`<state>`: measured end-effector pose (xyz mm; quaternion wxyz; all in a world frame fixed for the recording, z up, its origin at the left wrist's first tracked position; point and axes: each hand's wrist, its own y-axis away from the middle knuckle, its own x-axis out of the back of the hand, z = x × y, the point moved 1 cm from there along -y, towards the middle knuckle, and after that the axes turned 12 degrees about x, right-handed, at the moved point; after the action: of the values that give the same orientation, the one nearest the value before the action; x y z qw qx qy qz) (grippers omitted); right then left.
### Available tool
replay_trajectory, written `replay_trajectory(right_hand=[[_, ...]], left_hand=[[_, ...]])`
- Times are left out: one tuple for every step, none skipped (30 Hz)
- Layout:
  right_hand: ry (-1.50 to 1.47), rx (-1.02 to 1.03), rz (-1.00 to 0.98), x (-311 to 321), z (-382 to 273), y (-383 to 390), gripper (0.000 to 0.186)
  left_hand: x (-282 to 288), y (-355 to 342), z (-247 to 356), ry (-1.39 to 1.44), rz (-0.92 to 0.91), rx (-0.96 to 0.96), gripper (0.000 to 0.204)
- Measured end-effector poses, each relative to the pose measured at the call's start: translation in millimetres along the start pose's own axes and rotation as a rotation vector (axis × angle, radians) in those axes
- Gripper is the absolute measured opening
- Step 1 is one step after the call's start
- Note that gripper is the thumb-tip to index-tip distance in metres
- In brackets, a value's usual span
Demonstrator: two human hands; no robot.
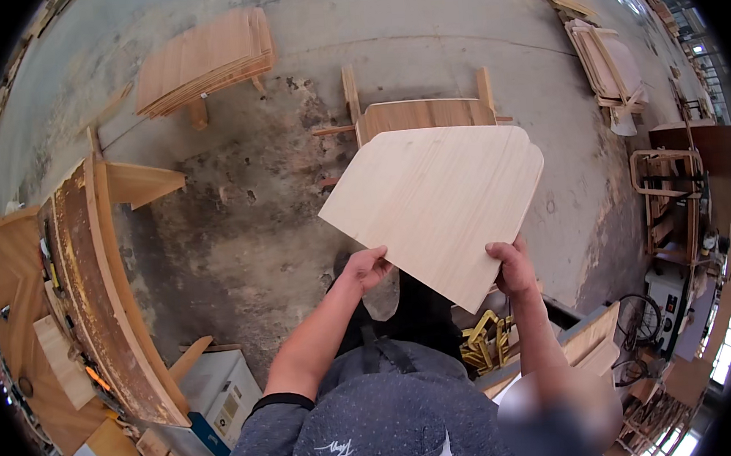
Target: The person uses a handheld router to shape the edges of a curved wooden piece clamped to a workbench. They repeatedly align a template, route the edge, and inspect the fit, eventually removing the template and setting the finished piece aside.
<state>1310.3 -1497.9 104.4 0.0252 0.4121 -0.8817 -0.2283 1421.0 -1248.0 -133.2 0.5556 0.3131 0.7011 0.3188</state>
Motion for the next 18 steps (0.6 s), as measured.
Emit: replay_trajectory(right_hand=[[0.013, -0.035, -0.024, 8, -1, -21, 0.071], [0.020, -0.037, -0.034, 13, -2, -42, 0.070], [0.028, -0.038, -0.044, 18, -5, -62, 0.070], [0.036, -0.040, -0.056, 25, -7, -84, 0.070], [0.036, -0.049, -0.067, 35, -9, -106, 0.068], [0.035, -0.058, -0.078, 46, -9, -127, 0.066], [0.034, -0.068, -0.087, 58, -11, -150, 0.063], [0.055, -0.093, -0.137, 70, -12, -175, 0.064], [0.074, -0.119, -0.186, 84, -14, -200, 0.064], [0.092, -0.144, -0.234, 98, -15, -224, 0.065], [0.130, -0.180, -0.243, 113, -15, -247, 0.064], [0.167, -0.216, -0.251, 127, -15, -268, 0.063], [0.204, -0.253, -0.258, 143, -13, -288, 0.063], [0.224, -0.270, -0.241, 166, -15, -302, 0.060], [0.241, -0.288, -0.240, 192, -14, -317, 0.058], [0.258, -0.307, -0.237, 217, -13, -332, 0.056], [0.297, -0.332, -0.235, 244, -11, -346, 0.054], [0.339, -0.358, -0.249, 269, -6, -367, 0.053]], left_hand=[[-7, -14, 6, 0.012, 0.010, 0.013, 0.023], [-16, -27, 13, 0.022, 0.025, 0.025, 0.023], [-25, -41, 19, 0.034, 0.041, 0.037, 0.023], [-33, -53, 23, 0.042, 0.050, 0.028, 0.024], [-42, -67, 25, 0.045, 0.059, 0.022, 0.024], [-53, -81, 28, 0.048, 0.070, 0.016, 0.025], [-64, -98, 33, 0.071, 0.076, 0.025, 0.025], [-72, -118, 37, 0.093, 0.083, 0.038, 0.025], [-79, -138, 40, 0.114, 0.091, 0.051, 0.025], [-86, -156, 42, 0.128, 0.108, 0.056, 0.025], [-98, -173, 42, 0.139, 0.120, 0.069, 0.026], [-109, -190, 42, 0.149, 0.133, 0.082, 0.026], [-121, -207, 41, 0.149, 0.123, 0.096, 0.026], [-142, -222, 36, 0.143, 0.107, 0.117, 0.025], [-151, -241, 30, 0.145, 0.095, 0.125, 0.025], [-151, -267, 20, 0.088, 0.126, 0.161, 0.027], [-159, -284, 13, 0.007, 0.124, 0.231, 0.028], [-169, -300, 13, -0.064, 0.122, 0.287, 0.028]])
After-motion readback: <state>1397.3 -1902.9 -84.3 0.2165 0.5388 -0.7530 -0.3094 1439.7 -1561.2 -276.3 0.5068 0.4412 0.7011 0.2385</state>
